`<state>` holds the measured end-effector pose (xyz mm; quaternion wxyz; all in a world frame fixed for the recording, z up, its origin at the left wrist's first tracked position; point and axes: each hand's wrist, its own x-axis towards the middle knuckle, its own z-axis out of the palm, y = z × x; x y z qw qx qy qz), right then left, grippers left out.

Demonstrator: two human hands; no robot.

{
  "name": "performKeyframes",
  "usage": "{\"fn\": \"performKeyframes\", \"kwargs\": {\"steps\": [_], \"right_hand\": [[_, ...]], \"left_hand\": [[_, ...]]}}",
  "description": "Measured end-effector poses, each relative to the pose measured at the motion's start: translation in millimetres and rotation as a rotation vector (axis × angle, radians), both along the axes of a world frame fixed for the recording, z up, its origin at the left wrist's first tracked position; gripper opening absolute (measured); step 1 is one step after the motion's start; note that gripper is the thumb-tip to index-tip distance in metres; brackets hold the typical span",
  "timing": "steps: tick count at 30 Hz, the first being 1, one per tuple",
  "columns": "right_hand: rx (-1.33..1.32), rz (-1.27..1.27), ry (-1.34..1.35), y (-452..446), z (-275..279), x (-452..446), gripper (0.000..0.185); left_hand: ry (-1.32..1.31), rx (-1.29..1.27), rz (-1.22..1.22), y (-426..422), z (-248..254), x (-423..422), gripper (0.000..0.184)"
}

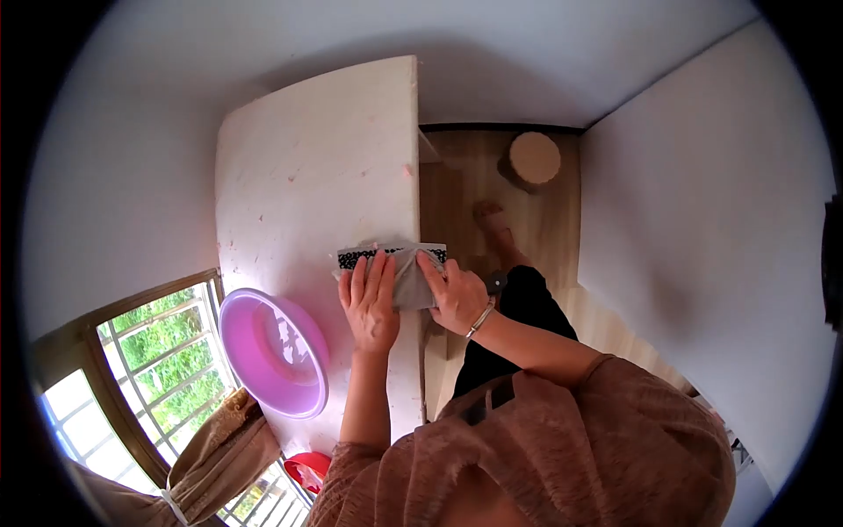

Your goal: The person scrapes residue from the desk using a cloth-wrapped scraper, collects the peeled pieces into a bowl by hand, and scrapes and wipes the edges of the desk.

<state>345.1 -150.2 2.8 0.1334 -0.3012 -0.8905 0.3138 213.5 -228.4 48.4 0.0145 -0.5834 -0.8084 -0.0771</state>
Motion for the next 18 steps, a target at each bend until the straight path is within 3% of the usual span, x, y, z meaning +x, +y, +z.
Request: {"fn": "performKeyframes", "kwargs": {"steps": [13,18], "right_hand": [[-0.126,-0.070,0.448,-12.7,-55.6,-11.6,0.081],[-0.320,-0.009,0.536,-23.8,-74.6,-6.5,0.078]], "left_hand": [[0.249,-0.058,-0.180,0.7,18.5,22.4,0.029],[0.313,-0.072,-0.287,-4.0,14.0,39.6,0.026]]}}
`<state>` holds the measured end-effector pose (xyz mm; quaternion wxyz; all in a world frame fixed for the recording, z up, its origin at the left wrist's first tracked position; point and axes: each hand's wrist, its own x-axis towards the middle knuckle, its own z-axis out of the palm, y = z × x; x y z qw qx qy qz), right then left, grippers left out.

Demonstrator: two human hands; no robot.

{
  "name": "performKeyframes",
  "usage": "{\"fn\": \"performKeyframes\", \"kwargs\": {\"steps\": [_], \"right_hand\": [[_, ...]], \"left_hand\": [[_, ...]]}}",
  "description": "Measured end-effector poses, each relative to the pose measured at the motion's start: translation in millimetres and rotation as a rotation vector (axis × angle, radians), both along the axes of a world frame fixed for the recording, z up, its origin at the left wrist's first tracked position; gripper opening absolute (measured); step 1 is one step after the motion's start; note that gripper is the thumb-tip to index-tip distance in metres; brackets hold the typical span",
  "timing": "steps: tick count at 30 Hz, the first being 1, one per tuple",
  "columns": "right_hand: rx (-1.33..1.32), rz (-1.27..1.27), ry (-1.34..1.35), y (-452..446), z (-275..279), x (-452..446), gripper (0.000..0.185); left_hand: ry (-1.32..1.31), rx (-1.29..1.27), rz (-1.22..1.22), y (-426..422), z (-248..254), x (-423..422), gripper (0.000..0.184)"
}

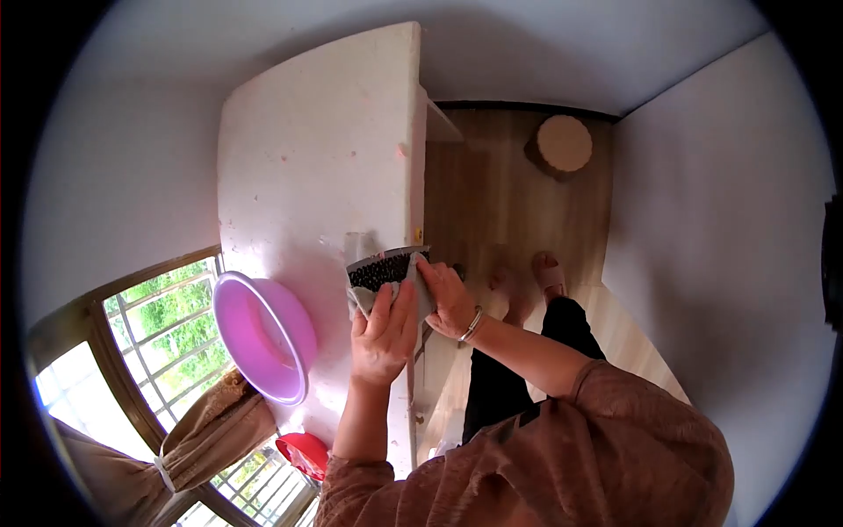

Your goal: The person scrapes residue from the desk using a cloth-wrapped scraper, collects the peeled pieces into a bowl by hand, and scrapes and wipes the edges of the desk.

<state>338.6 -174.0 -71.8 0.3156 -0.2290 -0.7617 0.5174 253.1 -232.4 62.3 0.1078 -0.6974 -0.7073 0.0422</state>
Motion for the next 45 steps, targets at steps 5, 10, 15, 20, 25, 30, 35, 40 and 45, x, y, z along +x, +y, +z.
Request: {"fn": "performKeyframes", "kwargs": {"steps": [5,10,15,20,25,30,35,40,45], "right_hand": [[-0.086,0.002,0.105,-2.1,-11.5,-1.6,0.078],[-0.089,-0.052,0.188,-9.7,-25.9,-5.4,0.078],[-0.129,-0.102,0.230,-9.9,-30.8,-13.9,0.080],[-0.119,-0.168,0.332,3.3,-33.8,-27.9,0.082],[-0.182,-0.159,0.363,-13.1,-31.8,-19.6,0.079],[-0.207,-0.206,0.446,-16.7,-30.9,-23.4,0.073],[-0.174,-0.226,0.442,-8.1,-36.3,-31.7,0.072],[-0.163,-0.227,0.497,4.7,-35.0,-37.8,0.075],[-0.238,-0.186,0.381,-10.1,-35.2,-25.0,0.075]], "left_hand": [[0.083,-0.026,-0.071,5.7,0.7,3.8,0.022],[0.089,-0.041,-0.084,8.0,2.0,8.4,0.021],[0.117,-0.014,-0.128,10.5,-3.9,8.6,0.024],[0.154,0.028,-0.162,26.4,-7.6,6.8,0.022],[0.126,-0.038,-0.185,19.3,-3.3,16.1,0.024],[0.106,-0.097,-0.234,22.6,-2.1,14.8,0.023],[0.132,-0.029,-0.247,25.0,-8.5,9.8,0.024],[0.102,0.003,-0.234,34.4,-11.8,5.1,0.023],[0.080,-0.060,-0.191,28.5,-9.7,11.1,0.022]]}}
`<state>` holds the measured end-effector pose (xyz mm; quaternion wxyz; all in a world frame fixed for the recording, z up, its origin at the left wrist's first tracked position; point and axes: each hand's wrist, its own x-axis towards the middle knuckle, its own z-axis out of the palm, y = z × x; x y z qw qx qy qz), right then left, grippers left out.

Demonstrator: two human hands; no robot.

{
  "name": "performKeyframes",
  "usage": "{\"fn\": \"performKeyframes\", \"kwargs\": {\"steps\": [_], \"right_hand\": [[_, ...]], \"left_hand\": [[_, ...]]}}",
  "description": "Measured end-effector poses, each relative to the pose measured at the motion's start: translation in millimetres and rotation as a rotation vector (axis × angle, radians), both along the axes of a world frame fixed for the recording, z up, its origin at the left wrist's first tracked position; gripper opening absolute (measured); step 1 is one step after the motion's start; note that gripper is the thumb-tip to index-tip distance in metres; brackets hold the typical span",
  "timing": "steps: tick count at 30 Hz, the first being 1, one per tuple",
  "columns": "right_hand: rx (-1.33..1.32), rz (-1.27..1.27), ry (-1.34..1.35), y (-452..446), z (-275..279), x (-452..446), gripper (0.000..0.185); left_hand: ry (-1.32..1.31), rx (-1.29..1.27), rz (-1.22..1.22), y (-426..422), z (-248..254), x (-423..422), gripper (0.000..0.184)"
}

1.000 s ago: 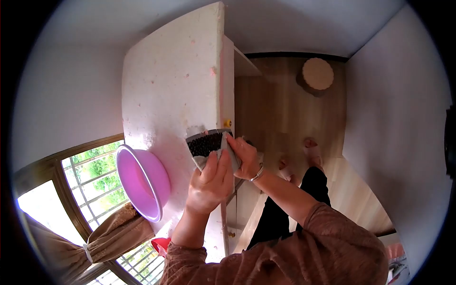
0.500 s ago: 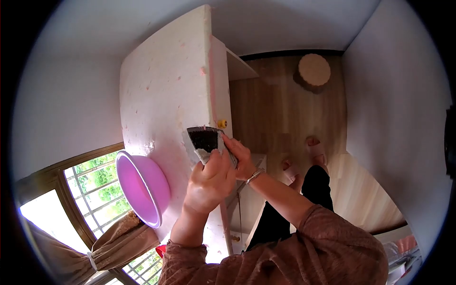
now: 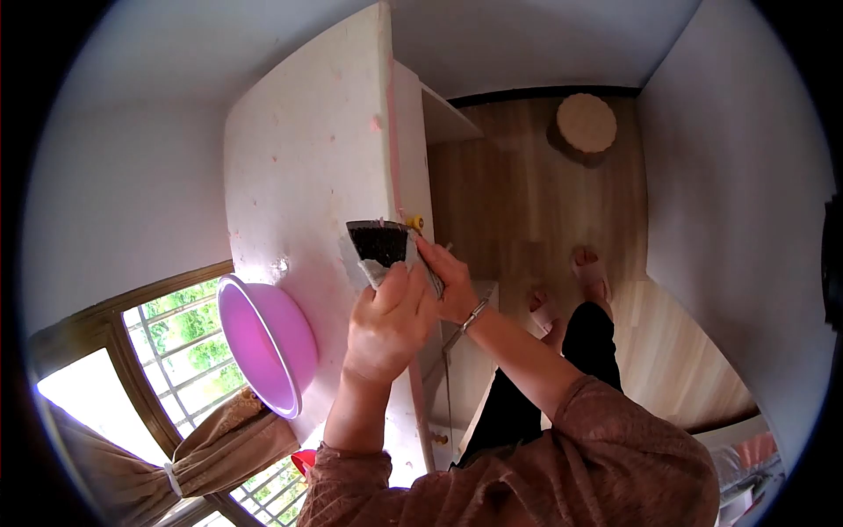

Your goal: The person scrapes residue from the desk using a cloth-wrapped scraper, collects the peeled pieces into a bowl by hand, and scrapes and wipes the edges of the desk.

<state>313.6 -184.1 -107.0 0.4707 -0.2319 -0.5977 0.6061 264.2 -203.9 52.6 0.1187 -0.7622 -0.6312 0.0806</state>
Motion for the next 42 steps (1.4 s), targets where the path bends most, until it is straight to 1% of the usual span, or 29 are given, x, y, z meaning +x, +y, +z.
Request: {"fn": "performKeyframes", "kwargs": {"steps": [4,6,8,10,12,13,15,18,19,21,22,24,25,27,28,30,31,33,34,36,39,40,42], "right_hand": [[-0.017,0.044,-0.069,15.3,-3.8,-3.6,0.074],[0.038,0.001,0.001,21.8,-6.1,-7.2,0.076],[0.078,-0.039,0.009,11.2,-9.1,-4.1,0.077],[0.132,-0.096,0.026,7.6,-3.8,1.4,0.077],[0.010,0.060,-0.112,3.0,1.2,12.9,0.078],[0.007,0.060,-0.113,7.1,0.6,8.9,0.078],[0.060,0.010,-0.089,24.9,-4.2,-5.5,0.082],[0.078,0.025,-0.060,40.6,-10.3,-13.4,0.086],[0.075,0.026,-0.062,36.8,-11.3,-11.8,0.086],[0.141,-0.054,0.003,23.5,-8.5,-7.3,0.089],[0.144,-0.060,0.007,19.4,-6.2,-1.1,0.089],[-0.013,0.202,-0.151,11.9,-3.6,15.5,0.088],[-0.013,0.199,-0.153,12.9,-6.7,13.2,0.088],[0.098,0.071,-0.028,15.9,-16.3,4.6,0.088],[0.095,0.075,-0.031,26.4,-11.2,2.1,0.088],[0.063,0.096,-0.140,43.6,-3.1,-2.1,0.088],[0.061,0.097,-0.141,40.5,-7.5,-3.1,0.088],[0.140,0.015,-0.085,30.1,-15.6,-3.7,0.086],[0.144,0.014,-0.085,25.0,-13.2,0.6,0.086],[0.024,0.111,-0.093,12.0,-6.2,11.6,0.085],[0.068,0.064,-0.037,22.5,-12.1,3.9,0.085],[0.069,0.066,-0.040,33.2,-8.6,1.4,0.085],[0.064,0.084,-0.153,47.7,-0.8,-1.7,0.085]], "left_hand": [[-0.007,0.057,-0.003,8.8,-7.2,-7.5,0.020],[-0.001,0.052,0.017,11.7,-6.7,-4.6,0.018],[0.002,0.039,0.045,8.1,-5.6,1.0,0.016],[-0.066,-0.011,0.051,0.4,-3.5,5.3,0.013],[-0.058,0.011,0.054,-0.5,-6.0,2.4,0.013],[-0.053,0.032,0.056,-1.6,-7.1,0.5,0.013],[-0.032,0.061,0.046,10.3,-9.0,-6.7,0.015],[-0.023,0.048,0.042,30.0,-7.7,-10.7,0.020],[-0.026,0.045,0.043,28.0,-7.6,-8.3,0.020],[-0.037,-0.048,0.086,18.3,-1.8,-0.6,0.019],[-0.034,-0.008,0.045,11.3,-3.4,2.6,0.017],[-0.032,0.000,0.034,4.9,-3.6,5.0,0.017],[-0.031,0.010,0.025,3.8,-5.1,5.0,0.017],[-0.007,0.004,0.014,6.4,-8.4,1.6,0.018],[-0.033,0.035,0.043,13.5,-9.2,-4.1,0.018],[-0.047,0.075,0.079,24.2,-10.7,-10.2,0.018],[-0.048,0.073,0.079,24.2,-10.3,-8.6,0.018],[-0.014,-0.002,0.104,21.4,-8.0,-1.7,0.017],[-0.014,0.002,0.103,17.4,-7.5,1.7,0.017],[0.002,-0.009,0.040,6.6,-6.3,8.2,0.017],[0.030,0.035,0.014,12.0,-8.7,3.8,0.017],[0.000,0.050,0.042,19.7,-9.1,-1.8,0.017],[-0.045,0.087,0.067,30.3,-8.8,-10.5,0.018]]}}
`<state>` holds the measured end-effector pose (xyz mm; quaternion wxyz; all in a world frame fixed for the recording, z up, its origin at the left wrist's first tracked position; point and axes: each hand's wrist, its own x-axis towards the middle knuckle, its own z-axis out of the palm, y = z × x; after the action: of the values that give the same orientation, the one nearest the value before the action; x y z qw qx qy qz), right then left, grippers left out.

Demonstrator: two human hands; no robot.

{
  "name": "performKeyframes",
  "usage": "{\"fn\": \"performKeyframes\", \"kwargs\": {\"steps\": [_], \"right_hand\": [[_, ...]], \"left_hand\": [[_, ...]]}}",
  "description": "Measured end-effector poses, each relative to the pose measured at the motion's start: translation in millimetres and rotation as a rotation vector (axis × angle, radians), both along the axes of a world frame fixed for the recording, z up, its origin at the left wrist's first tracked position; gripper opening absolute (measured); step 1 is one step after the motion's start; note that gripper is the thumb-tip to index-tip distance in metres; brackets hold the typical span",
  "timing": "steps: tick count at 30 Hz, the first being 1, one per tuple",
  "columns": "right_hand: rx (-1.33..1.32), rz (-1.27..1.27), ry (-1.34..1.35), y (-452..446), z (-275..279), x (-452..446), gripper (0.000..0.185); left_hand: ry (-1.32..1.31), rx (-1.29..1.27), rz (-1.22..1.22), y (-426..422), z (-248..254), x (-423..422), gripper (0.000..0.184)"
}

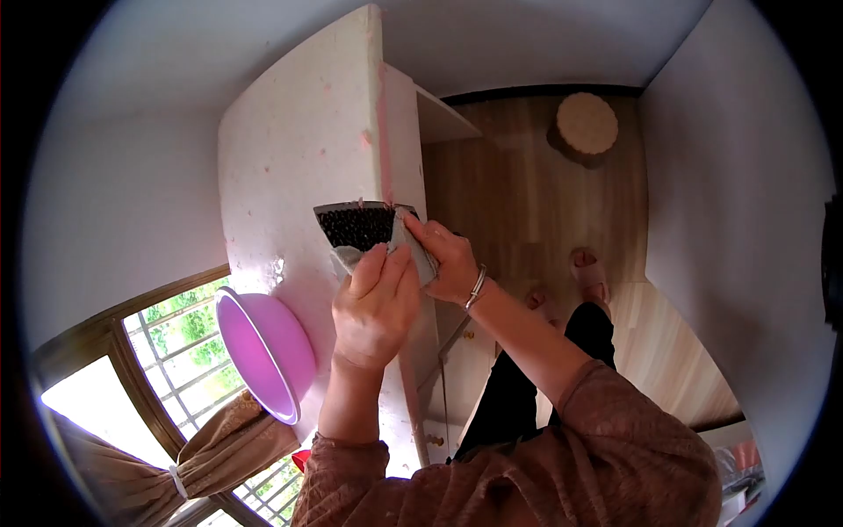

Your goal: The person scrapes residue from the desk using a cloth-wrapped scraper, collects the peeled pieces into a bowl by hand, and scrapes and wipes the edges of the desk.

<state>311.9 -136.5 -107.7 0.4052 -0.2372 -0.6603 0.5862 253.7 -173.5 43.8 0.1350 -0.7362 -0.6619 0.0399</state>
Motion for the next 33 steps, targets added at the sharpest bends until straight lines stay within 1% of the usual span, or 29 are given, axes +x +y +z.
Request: {"fn": "performKeyframes", "kwargs": {"steps": [1,3,4,6,7,9,11,12,15,19,21,22,24,26,28,29,30,31,33], "right_hand": [[-0.001,0.000,-0.003,-4.1,-1.9,1.0,0.085],[0.030,-0.065,0.087,-16.7,-1.4,4.8,0.085],[0.032,-0.069,0.092,-19.7,1.5,9.3,0.085],[-0.065,0.091,-0.039,-24.7,7.2,22.8,0.085],[-0.066,0.091,-0.040,-21.3,7.6,21.0,0.085],[0.077,-0.009,-0.093,-10.8,6.8,12.4,0.085],[0.073,-0.015,-0.087,-0.8,8.7,7.5,0.085],[0.067,-0.024,-0.082,0.0,9.7,6.8,0.085],[0.014,-0.078,-0.104,-22.5,8.4,7.3,0.083],[0.067,-0.105,-0.099,-22.8,12.8,11.5,0.083],[0.108,-0.053,-0.212,-5.7,15.3,7.7,0.084],[0.107,-0.049,-0.213,2.2,18.6,3.8,0.084],[0.109,-0.101,-0.163,12.6,24.9,-3.0,0.086],[0.078,-0.079,-0.159,-4.6,12.9,1.4,0.086],[0.050,-0.068,-0.147,-25.7,3.8,6.6,0.086],[-0.003,-0.050,-0.083,-37.2,0.2,11.8,0.085],[-0.057,-0.032,-0.021,-40.9,1.0,15.2,0.084],[-0.059,-0.034,-0.022,-40.1,-1.3,13.8,0.084],[-0.050,-0.066,0.110,-35.1,-6.1,5.4,0.082]], "left_hand": [[-0.003,-0.001,0.000,-1.1,1.3,2.1,0.018],[0.000,-0.099,0.032,-7.8,6.3,10.4,0.018],[-0.004,-0.087,0.011,-13.2,6.4,15.8,0.019],[-0.037,-0.067,0.010,-19.7,6.2,13.8,0.019],[-0.074,-0.045,0.010,-21.1,5.9,12.4,0.019],[-0.044,-0.023,0.007,-16.5,3.4,7.3,0.020],[-0.061,0.036,0.015,-7.9,1.8,-0.2,0.020],[-0.019,0.038,-0.016,-9.3,-0.3,-4.5,0.015],[-0.031,-0.039,0.008,-18.0,5.3,-1.9,0.017],[-0.046,-0.030,-0.024,-23.3,3.2,-1.7,0.017],[-0.021,0.018,0.027,-12.9,5.5,-5.6,0.017],[-0.046,0.065,0.042,-4.2,4.6,-11.1,0.019],[-0.075,0.079,0.041,2.5,5.0,-15.2,0.021],[-0.072,0.079,0.034,-2.7,4.1,-11.0,0.020],[-0.143,-0.030,-0.002,-18.2,3.0,1.9,0.019],[-0.144,-0.029,-0.007,-20.6,1.8,6.5,0.019],[-0.092,-0.059,-0.032,-23.0,0.1,10.8,0.019],[-0.037,-0.089,-0.055,-23.8,-1.1,12.5,0.020],[-0.023,-0.104,-0.061,-19.2,-1.1,11.1,0.023]]}}
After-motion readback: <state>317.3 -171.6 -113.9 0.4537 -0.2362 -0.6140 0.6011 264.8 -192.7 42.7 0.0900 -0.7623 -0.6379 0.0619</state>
